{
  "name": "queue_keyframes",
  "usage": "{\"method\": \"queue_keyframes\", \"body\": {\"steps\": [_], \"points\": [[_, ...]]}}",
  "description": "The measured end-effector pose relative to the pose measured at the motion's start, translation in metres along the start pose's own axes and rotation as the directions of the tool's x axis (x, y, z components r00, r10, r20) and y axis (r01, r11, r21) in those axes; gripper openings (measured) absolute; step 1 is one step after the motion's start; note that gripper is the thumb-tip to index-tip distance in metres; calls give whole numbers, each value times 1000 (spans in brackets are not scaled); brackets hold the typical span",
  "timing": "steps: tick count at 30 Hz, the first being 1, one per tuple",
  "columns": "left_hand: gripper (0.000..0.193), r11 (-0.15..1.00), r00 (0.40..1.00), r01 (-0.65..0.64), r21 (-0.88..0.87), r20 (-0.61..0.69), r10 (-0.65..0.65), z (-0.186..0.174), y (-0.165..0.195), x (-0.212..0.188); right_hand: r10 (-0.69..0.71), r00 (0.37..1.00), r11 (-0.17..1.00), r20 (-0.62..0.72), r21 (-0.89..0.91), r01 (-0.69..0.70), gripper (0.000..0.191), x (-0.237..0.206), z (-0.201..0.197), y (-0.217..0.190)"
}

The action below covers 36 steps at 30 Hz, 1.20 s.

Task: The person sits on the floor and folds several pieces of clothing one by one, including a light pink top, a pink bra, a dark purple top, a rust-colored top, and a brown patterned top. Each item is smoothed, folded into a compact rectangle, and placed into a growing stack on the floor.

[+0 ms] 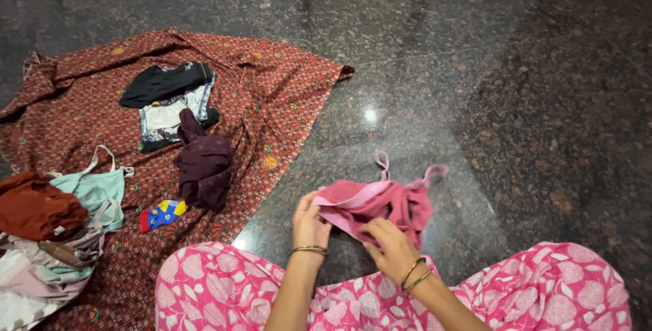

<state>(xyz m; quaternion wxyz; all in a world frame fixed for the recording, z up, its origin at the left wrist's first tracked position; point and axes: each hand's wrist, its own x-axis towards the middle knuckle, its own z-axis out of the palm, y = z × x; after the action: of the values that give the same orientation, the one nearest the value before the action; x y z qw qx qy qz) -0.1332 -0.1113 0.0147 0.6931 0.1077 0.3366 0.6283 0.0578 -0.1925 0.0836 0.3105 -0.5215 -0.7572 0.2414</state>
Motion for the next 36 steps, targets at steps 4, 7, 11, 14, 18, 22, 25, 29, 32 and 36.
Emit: {"method": "queue_keyframes", "body": {"steps": [4, 7, 11, 14, 18, 22, 25, 29, 32, 36], "points": [[25, 988, 979, -148, -48, 136, 153, 15, 23, -23, -136, 988, 986, -77, 86, 143, 41, 4, -1, -17], [24, 983, 956, -181, -34, 229, 184, 45, 23, -43, -134, 972, 984, -192, 94, 154, 53, 15, -5, -30], [27, 914, 884, -382, 140, 344, 317, 82, 25, -48, 46, 914, 940, -402, 328, 97, 80, 25, -19, -38], [29, 962, 935, -31, 270, 349, -67, 103, 35, -45, 25, 887, 956, -461, 272, 115, 91, 23, -30, -36], [44, 870, 805, 304, 387, 385, -452, 132, 60, -44, 86, 868, 862, -489, 473, 181, 77, 21, -36, -21], [62, 796, 609, 546, 260, 529, -591, 151, 86, -50, 188, 837, 722, -514, 650, 237, 48, 25, -30, 5], [69, 803, 617, 570, 176, 554, -559, 153, 87, -56, 354, 864, 541, -357, 832, 122, 32, 26, -24, 24], [69, 750, 661, 591, 295, 355, -661, 146, 73, -55, 0, 999, -299, 41, 953, -40, 39, 22, -25, 33], [60, 667, 698, 476, 573, 214, -683, 142, 69, -49, -45, 997, -176, 64, 982, -71, 52, 23, -38, 23], [65, 509, 691, 447, 736, 77, -719, 138, 84, -47, 294, 954, -2, 64, 998, -67, 59, 30, -68, -1]]}}
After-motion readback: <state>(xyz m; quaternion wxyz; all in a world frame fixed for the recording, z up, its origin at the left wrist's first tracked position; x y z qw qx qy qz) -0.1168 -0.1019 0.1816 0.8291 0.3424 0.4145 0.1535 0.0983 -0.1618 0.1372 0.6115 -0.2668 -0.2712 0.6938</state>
